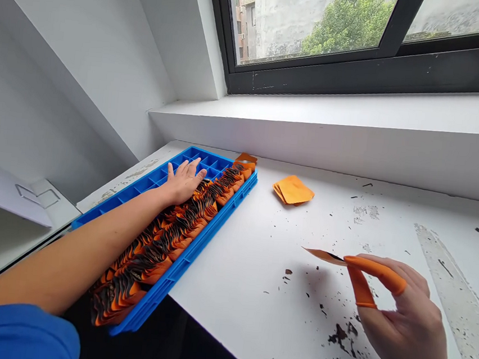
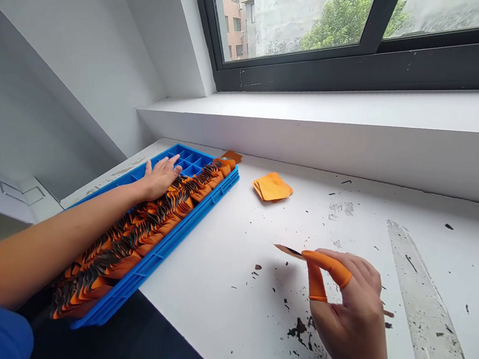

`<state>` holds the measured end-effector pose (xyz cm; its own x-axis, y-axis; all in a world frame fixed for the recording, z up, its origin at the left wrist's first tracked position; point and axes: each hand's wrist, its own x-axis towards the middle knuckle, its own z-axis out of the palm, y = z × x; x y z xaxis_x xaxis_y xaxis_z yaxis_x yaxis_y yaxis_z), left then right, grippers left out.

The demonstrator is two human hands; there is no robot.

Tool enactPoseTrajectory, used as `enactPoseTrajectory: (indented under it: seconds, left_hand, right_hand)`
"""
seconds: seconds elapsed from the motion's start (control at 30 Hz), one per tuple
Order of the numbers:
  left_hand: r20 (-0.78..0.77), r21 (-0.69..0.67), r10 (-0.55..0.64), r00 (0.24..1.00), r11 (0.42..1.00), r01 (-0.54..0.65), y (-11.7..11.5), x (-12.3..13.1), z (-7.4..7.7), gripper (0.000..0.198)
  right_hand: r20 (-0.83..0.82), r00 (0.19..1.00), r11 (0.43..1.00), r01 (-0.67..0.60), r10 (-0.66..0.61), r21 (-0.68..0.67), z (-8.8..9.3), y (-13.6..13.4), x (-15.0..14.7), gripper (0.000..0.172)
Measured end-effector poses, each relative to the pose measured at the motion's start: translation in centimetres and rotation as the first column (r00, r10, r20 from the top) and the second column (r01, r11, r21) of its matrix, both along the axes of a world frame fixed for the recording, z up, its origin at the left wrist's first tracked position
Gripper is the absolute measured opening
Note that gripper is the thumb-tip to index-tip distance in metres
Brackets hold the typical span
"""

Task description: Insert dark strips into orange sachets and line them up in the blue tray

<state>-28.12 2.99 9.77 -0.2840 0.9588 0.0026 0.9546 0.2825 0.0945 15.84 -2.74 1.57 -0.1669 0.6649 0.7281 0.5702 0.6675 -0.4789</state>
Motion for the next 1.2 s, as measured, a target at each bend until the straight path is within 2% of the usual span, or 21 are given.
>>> enactPoseTrajectory:
  seconds: [0.07, 0.13, 0.2, 0.27, 0.3, 0.33, 0.4, 0.47, 0.53, 0.6, 0.67, 0.73, 0.8, 0.9, 0.97, 1.1, 1.2]
  left_hand:
    - [0.004, -0.009, -0.007, 1.0, 1.0, 0.007, 0.0, -0.3, 0.0, 0.078]
    - [-0.009, -0.018, -0.005, 1.0, 1.0, 0.005, 0.2, -0.4, 0.7, 0.077]
    - [-0.043, -0.003, 0.02, 0.999, 1.0, -0.02, 0.4, 0.2, 2.3, 0.076]
    - [-0.075, 0.03, -0.008, 0.997, 0.999, 0.011, 0.3, 2.1, 4.7, 0.075]
    - [-0.083, 0.043, -0.083, 0.993, 0.995, 0.087, 0.0, 3.6, 5.9, 0.073]
    - [-0.074, 0.034, -0.217, 0.973, 0.975, 0.22, -0.5, 5.5, 6.8, 0.071]
    - [-0.043, -0.004, -0.501, 0.864, 0.865, 0.501, -1.7, 9.8, 7.9, 0.067]
    - [-0.065, -0.054, -0.716, 0.695, 0.698, 0.714, -2.9, 14.1, 7.4, 0.063]
    - [-0.051, -0.077, -0.831, 0.555, 0.557, 0.827, -3.9, 17.5, 5.7, 0.061]
    - [-0.016, -0.032, -0.874, 0.485, 0.485, 0.874, -4.3, 19.8, 3.8, 0.057]
    - [0.004, 0.005, -0.9, 0.437, 0.437, 0.899, -4.3, 21.3, 2.0, 0.042]
    - [-0.007, -0.004, -0.924, 0.383, 0.383, 0.924, -4.0, 22.0, 0.9, 0.027]
    - [-0.035, -0.028, -0.941, 0.336, 0.337, 0.941, -3.6, 22.4, 0.3, 0.029]
    - [-0.057, -0.031, -0.948, 0.312, 0.314, 0.949, -3.2, 22.1, 0.2, 0.027]
    - [-0.039, -0.028, -0.948, 0.316, 0.317, 0.948, -3.0, 21.7, 0.7, 0.022]
    - [0.073, 0.097, -0.913, 0.402, 0.408, 0.908, -3.0, 20.6, 2.1, 0.025]
    - [0.175, 0.235, -0.886, 0.43, 0.462, 0.856, -3.0, 20.3, 3.0, 0.029]
  right_hand:
    - [-0.002, 1.0, 1.0, 0.001, -0.001, 0.012, 0.1, 0.0, 0.1, 0.014]
    - [-0.01, 1.0, 1.0, 0.006, -0.006, 0.026, 0.1, 0.0, 0.1, 0.015]
    - [-0.019, 1.0, 0.999, 0.008, -0.007, 0.036, 0.1, 0.1, 0.1, 0.016]
    - [-0.026, 1.0, 0.999, 0.001, 0.0, 0.041, 0.1, 0.3, 0.0, 0.018]
    - [-0.029, 1.0, 0.999, -0.006, 0.008, 0.043, 0.1, 0.3, 0.0, 0.018]
    - [-0.029, 0.999, 0.999, -0.016, 0.017, 0.046, 0.2, 0.4, 0.0, 0.019]
    - [-0.03, 0.999, 0.998, -0.036, 0.038, 0.057, 0.3, 0.4, -0.1, 0.021]
    - [-0.022, 0.997, 0.995, -0.066, 0.067, 0.069, 0.5, 0.3, -0.2, 0.022]
    - [-0.013, 0.993, 0.991, -0.112, 0.113, 0.078, 0.6, 0.1, -0.3, 0.025]
    - [-0.021, 0.987, 0.985, -0.155, 0.156, 0.072, 0.8, -0.1, -0.4, 0.029]
    - [-0.04, 0.982, 0.981, -0.18, 0.183, 0.069, 1.0, -0.3, -0.6, 0.032]
    - [-0.034, 0.979, 0.977, -0.198, 0.201, 0.074, 1.1, -0.5, -0.8, 0.033]
    - [-0.014, 0.974, 0.971, -0.223, 0.225, 0.08, 1.2, -0.5, -1.0, 0.031]
    - [-0.024, 0.971, 0.969, -0.236, 0.238, 0.075, 1.1, -0.6, -1.1, 0.028]
    - [-0.048, 0.976, 0.977, -0.208, 0.21, 0.054, 0.8, -0.6, -1.1, 0.033]
    - [-0.032, 0.983, 0.982, -0.183, 0.181, -0.054, 0.1, -0.5, -0.9, 0.049]
    - [-0.034, 0.975, 0.967, -0.222, 0.219, -0.122, -0.1, -0.3, -1.1, 0.039]
